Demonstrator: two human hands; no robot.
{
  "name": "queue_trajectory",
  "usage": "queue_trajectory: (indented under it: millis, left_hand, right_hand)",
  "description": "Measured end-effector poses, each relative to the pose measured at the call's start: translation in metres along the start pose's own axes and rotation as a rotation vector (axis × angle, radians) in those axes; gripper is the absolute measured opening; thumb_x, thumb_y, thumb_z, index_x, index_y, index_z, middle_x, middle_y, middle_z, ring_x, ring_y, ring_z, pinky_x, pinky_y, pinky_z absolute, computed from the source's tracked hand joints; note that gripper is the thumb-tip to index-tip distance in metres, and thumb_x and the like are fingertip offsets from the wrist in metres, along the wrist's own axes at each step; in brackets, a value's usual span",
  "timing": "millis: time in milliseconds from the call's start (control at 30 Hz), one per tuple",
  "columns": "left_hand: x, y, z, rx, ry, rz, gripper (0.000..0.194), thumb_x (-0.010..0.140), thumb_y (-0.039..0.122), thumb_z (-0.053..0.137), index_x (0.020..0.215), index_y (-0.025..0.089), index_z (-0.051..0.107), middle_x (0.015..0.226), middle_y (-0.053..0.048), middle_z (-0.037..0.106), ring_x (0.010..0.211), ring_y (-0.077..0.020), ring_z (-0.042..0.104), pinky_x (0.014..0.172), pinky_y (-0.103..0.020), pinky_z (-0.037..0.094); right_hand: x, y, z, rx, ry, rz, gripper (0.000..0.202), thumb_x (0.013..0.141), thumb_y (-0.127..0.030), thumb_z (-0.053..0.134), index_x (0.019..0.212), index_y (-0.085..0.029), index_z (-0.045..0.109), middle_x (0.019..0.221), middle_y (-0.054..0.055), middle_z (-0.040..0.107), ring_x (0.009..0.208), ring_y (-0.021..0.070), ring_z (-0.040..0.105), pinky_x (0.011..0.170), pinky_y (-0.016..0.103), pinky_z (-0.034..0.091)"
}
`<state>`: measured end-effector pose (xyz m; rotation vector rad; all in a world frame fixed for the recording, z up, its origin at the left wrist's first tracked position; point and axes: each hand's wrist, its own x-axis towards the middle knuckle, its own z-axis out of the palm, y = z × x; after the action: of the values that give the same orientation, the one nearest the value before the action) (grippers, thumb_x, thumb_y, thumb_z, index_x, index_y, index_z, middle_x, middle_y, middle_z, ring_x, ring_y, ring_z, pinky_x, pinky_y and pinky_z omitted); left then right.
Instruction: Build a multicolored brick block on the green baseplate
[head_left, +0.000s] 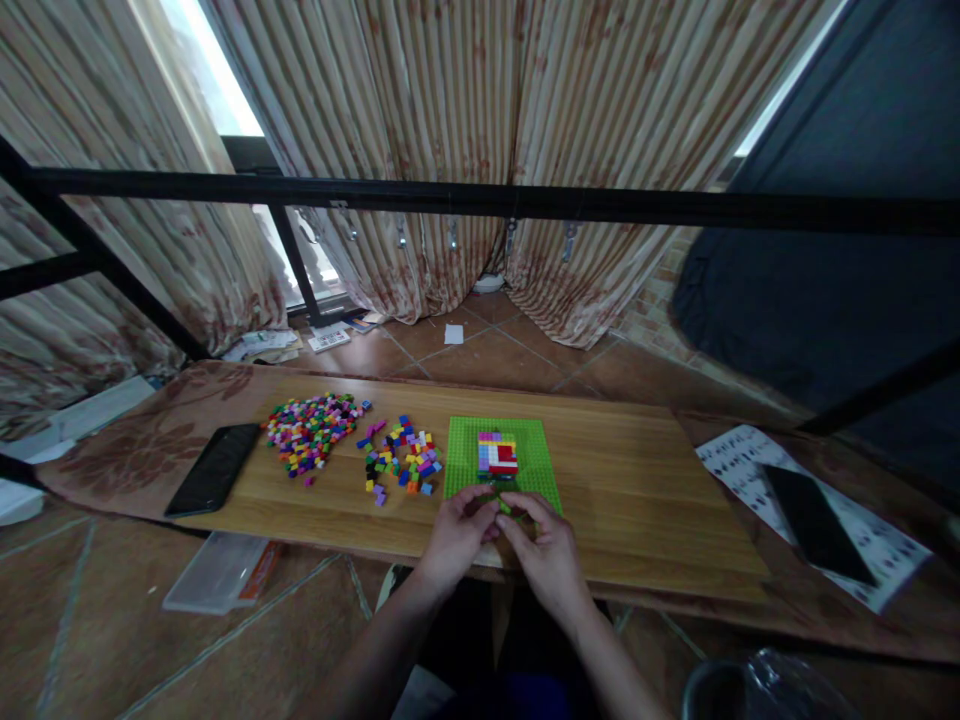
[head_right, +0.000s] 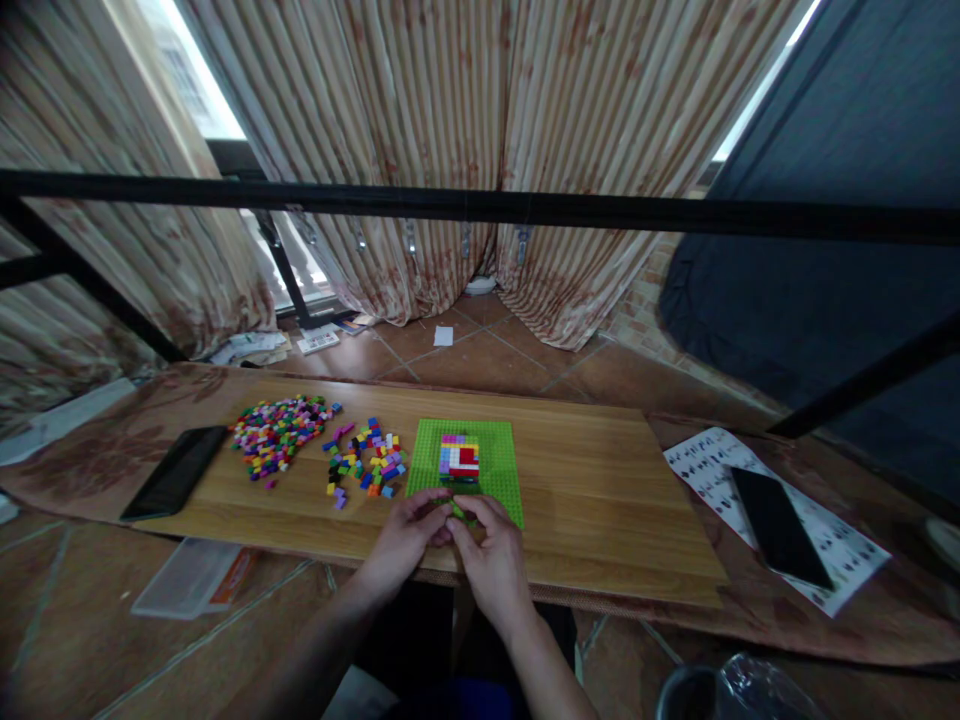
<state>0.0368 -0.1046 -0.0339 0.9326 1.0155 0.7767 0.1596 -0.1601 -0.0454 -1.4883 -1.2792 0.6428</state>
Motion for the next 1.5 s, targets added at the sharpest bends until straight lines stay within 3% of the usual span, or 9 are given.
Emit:
queue_trajectory:
  millis: [133,233,367,567,833,1000,1133,1333,1500]
  left_hand:
    - [-0.001,0.006,0.004,0.006,0.01,-0.02,0.032,0.074,0.033,0.068,0.099,0.014,0.064,0.072,-0.001,0.066,0.056,-0.0087,0.058,0.059,-0.022,0.049]
    - [-0.001,0.008,0.004,0.031,0.007,-0.004,0.032,0.077,0.034,0.065,0.102,0.016,0.063,0.079,-0.003,0.069,0.06,-0.0109,0.061,0.061,-0.025,0.051]
    - [0.005,0.005,-0.005,0.101,0.041,0.107,0.031,0.077,0.034,0.064,0.101,0.016,0.064,0.081,-0.004,0.069,0.073,-0.0157,0.064,0.065,-0.027,0.053]
    - [0.017,0.0,-0.023,0.308,0.118,0.331,0.028,0.082,0.03,0.059,0.105,0.016,0.065,0.088,-0.006,0.068,0.077,-0.0164,0.063,0.069,-0.028,0.052]
    - [0.017,0.017,-0.018,0.679,0.127,0.464,0.027,0.088,0.022,0.049,0.11,0.02,0.063,0.098,-0.006,0.068,0.084,-0.0171,0.063,0.078,-0.03,0.05]
    - [0.017,0.022,-0.01,1.137,0.105,0.683,0.039,0.086,0.014,0.045,0.123,0.02,0.058,0.111,-0.011,0.058,0.103,-0.0236,0.054,0.092,-0.039,0.046]
    - [0.02,0.019,-0.006,1.42,0.094,0.719,0.051,0.082,0.011,0.047,0.132,0.022,0.052,0.121,-0.014,0.052,0.105,-0.0284,0.05,0.089,-0.045,0.044]
    - [0.024,0.014,-0.005,1.538,0.116,0.718,0.052,0.083,0.012,0.048,0.133,0.025,0.051,0.124,-0.013,0.05,0.106,-0.0285,0.048,0.09,-0.045,0.042]
    - [0.025,0.013,-0.005,1.593,0.139,0.738,0.048,0.085,0.012,0.046,0.131,0.024,0.052,0.122,-0.014,0.052,0.106,-0.028,0.049,0.092,-0.047,0.042]
  right_hand:
    - [0.007,0.004,-0.003,-0.012,-0.018,-0.024,0.021,0.083,-0.034,0.06,0.1,-0.026,0.07,0.098,0.004,0.069,0.093,0.0205,0.064,0.084,0.036,0.051]
    - [0.018,0.008,-0.007,-0.045,0.043,-0.036,0.022,0.085,-0.035,0.056,0.099,-0.026,0.07,0.099,0.005,0.07,0.093,0.0207,0.064,0.085,0.037,0.051]
    - [0.042,0.013,-0.011,-0.142,0.09,-0.084,0.023,0.086,-0.036,0.054,0.099,-0.025,0.07,0.1,0.005,0.07,0.094,0.0208,0.064,0.086,0.037,0.05]
    - [0.067,0.022,-0.01,-0.223,0.026,-0.191,0.022,0.089,-0.033,0.052,0.095,-0.025,0.071,0.099,0.005,0.067,0.093,0.0206,0.062,0.087,0.038,0.049]
    - [0.069,0.026,-0.004,-0.202,0.046,-0.205,0.019,0.088,-0.033,0.055,0.089,-0.026,0.073,0.098,0.005,0.063,0.091,0.0193,0.061,0.085,0.036,0.05]
    - [0.068,0.025,0.001,-0.184,0.084,-0.184,0.018,0.086,-0.033,0.057,0.086,-0.026,0.074,0.094,0.005,0.062,0.089,0.0187,0.061,0.082,0.034,0.05]
    - [0.064,0.029,0.0,-0.108,0.112,-0.153,0.019,0.085,-0.035,0.058,0.09,-0.026,0.074,0.098,0.005,0.063,0.093,0.0192,0.06,0.085,0.035,0.049]
    - [0.068,0.038,-0.001,-0.034,0.29,0.042,0.036,0.085,-0.046,0.054,0.104,-0.02,0.07,0.105,0.009,0.066,0.092,0.0204,0.061,0.084,0.037,0.048]
    - [0.077,0.041,0.009,-0.052,0.252,0.146,0.044,0.083,-0.051,0.053,0.106,-0.016,0.068,0.106,0.013,0.068,0.094,0.0225,0.062,0.086,0.038,0.047]
